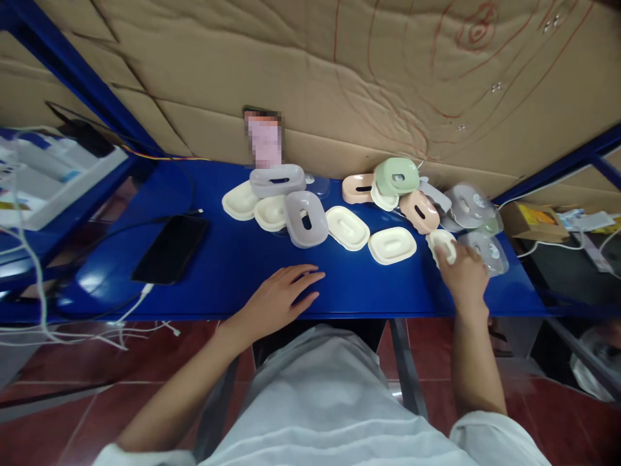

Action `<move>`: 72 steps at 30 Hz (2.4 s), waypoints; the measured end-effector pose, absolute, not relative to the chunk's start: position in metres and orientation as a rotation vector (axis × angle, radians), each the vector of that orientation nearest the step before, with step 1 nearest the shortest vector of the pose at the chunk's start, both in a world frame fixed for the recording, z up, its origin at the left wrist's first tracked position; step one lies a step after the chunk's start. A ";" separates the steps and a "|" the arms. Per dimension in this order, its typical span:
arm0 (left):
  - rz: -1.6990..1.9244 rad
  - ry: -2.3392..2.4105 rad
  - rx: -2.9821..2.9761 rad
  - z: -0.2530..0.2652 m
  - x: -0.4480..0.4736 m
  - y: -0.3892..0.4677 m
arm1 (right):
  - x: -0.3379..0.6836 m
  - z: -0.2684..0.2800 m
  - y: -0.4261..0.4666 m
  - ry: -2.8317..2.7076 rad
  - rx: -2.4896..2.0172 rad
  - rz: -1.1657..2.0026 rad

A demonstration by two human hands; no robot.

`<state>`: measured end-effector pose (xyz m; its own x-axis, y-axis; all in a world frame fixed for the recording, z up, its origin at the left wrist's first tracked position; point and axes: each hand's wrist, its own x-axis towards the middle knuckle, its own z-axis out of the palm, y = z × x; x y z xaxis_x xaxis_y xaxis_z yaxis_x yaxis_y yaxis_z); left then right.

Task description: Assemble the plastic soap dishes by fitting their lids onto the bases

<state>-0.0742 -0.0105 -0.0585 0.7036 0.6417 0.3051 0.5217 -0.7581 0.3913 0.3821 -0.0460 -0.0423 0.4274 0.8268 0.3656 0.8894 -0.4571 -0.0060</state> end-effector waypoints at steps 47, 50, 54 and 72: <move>0.612 0.421 2.963 -0.050 -0.055 0.069 | 0.243 -0.043 0.023 -2.642 -0.876 -0.172; 0.604 0.403 2.994 -0.051 -0.055 0.065 | 0.239 -0.041 0.018 -2.704 -0.839 -0.197; 0.608 0.365 2.958 -0.053 -0.056 0.067 | 0.239 -0.043 0.016 -2.739 -0.797 -0.156; 0.636 0.442 2.915 -0.057 -0.055 0.077 | 0.253 -0.052 0.026 -2.690 -0.904 -0.207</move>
<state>-0.0550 0.0768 -0.0571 0.8687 0.3086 0.3875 0.2560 -0.9493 0.1822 0.2527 0.0260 -0.0524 -0.7591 0.5665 0.3208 0.6089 0.7921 0.0420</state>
